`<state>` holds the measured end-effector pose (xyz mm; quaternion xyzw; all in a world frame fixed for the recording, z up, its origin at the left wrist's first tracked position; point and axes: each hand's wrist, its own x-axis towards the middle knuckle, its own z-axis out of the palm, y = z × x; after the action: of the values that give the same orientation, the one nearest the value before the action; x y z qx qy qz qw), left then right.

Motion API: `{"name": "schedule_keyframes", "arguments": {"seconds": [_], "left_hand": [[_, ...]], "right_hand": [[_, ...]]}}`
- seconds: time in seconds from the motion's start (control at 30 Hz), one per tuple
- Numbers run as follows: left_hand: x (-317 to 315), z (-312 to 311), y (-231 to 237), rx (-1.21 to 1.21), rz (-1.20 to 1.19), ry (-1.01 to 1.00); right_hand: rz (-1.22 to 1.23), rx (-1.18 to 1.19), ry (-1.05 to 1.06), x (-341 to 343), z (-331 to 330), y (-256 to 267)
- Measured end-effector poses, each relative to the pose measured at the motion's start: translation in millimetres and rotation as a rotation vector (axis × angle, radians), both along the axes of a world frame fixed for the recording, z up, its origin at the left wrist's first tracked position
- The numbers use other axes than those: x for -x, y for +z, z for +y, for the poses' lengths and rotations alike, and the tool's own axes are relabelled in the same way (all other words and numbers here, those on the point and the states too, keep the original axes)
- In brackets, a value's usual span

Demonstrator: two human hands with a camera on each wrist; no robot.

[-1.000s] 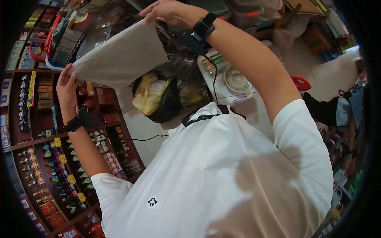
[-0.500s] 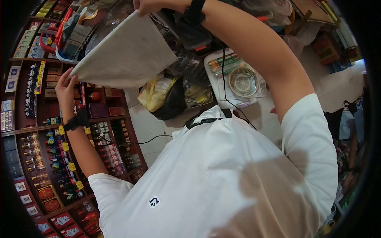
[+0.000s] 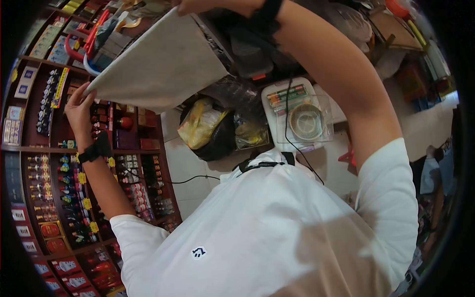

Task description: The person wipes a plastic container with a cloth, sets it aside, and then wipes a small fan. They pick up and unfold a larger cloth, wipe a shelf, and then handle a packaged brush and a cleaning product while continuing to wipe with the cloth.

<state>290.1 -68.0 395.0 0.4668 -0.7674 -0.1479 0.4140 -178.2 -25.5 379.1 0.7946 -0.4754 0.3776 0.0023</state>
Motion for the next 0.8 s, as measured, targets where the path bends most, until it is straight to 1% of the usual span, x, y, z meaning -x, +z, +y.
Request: {"name": "schedule_keyframes", "arguments": {"seconds": [0.07, 0.1, 0.13, 0.17, 0.2, 0.23, 0.27, 0.33, 0.37, 0.4, 0.43, 0.47, 0.53, 0.57, 0.6, 0.63, 0.67, 0.73, 0.8], "left_hand": [[6.6, 4.6, 8.2, 0.063, 0.077, -0.004], [13.1, 9.5, 13.5, 0.118, 0.073, -0.002], [17.2, 12.2, 17.7, 0.111, 0.142, -0.015], [17.3, 11.1, 20.1, 0.061, 0.303, -0.056], [15.3, 7.8, 23.0, 0.014, 0.465, -0.103], [9.6, 2.2, 20.1, 0.066, 0.431, -0.098], [13.7, 4.1, 18.8, 0.115, 0.437, -0.063], [11.7, 2.1, 13.6, 0.198, 0.402, -0.101], [13.8, 4.7, 13.5, 0.217, 0.438, -0.086], [8.3, 4.5, 13.9, 0.226, 0.451, -0.077], [2.2, 3.4, 13.4, 0.246, 0.415, -0.084], [-3.4, 0.9, 12.7, 0.265, 0.379, -0.091], [-16.1, -4.8, 6.1, 0.235, 0.419, -0.102], [-14.9, -4.3, 4.5, 0.217, 0.416, -0.114], [-14.7, -5.0, 2.5, 0.2, 0.414, -0.129], [-16.9, -7.1, 0.4, 0.126, 0.405, -0.108], [-15.3, -12.4, -7.4, 0.11, 0.423, -0.159], [-27.2, -45.6, -35.5, -0.018, 0.366, -0.207], [-31.6, -71.6, -71.8, -0.25, 0.263, -0.181]], "right_hand": [[0.091, 0.053, 0.061, 5.6, -8.1, 8.8], [0.034, 0.095, 0.072, 6.5, -12.5, 10.0], [-0.022, 0.135, 0.083, 7.0, -16.3, 11.4], [-0.01, 0.149, 0.098, 8.3, -14.8, 17.2], [-0.097, 0.092, 0.12, 9.6, -13.4, 22.9], [-0.184, 0.03, 0.142, 11.2, -12.9, 27.7], [-0.17, 0.037, 0.158, 12.3, -15.0, 30.9], [-0.283, -0.156, 0.267, 12.8, -19.4, 34.6], [-0.267, -0.152, 0.276, 11.9, -20.8, 37.5], [-0.346, -0.236, 0.302, 11.6, -21.2, 38.5], [-0.426, -0.324, 0.325, 11.0, -20.3, 38.6], [-0.412, -0.324, 0.33, 10.0, -16.9, 38.9], [-0.64, -0.453, 0.383, 2.9, -13.8, 40.6], [-0.685, -0.511, 0.433, 5.0, -14.5, 39.7], [-0.676, -0.512, 0.428, 6.5, -18.4, 34.0], [-0.642, -0.499, 0.398, 7.6, -25.8, 23.9], [-0.609, -0.487, 0.366, 5.0, -31.2, 13.8], [-0.716, -0.634, 0.42, 4.9, -42.1, -14.6], [-0.874, -0.684, 0.329, -1.3, -52.3, -53.5]]}}
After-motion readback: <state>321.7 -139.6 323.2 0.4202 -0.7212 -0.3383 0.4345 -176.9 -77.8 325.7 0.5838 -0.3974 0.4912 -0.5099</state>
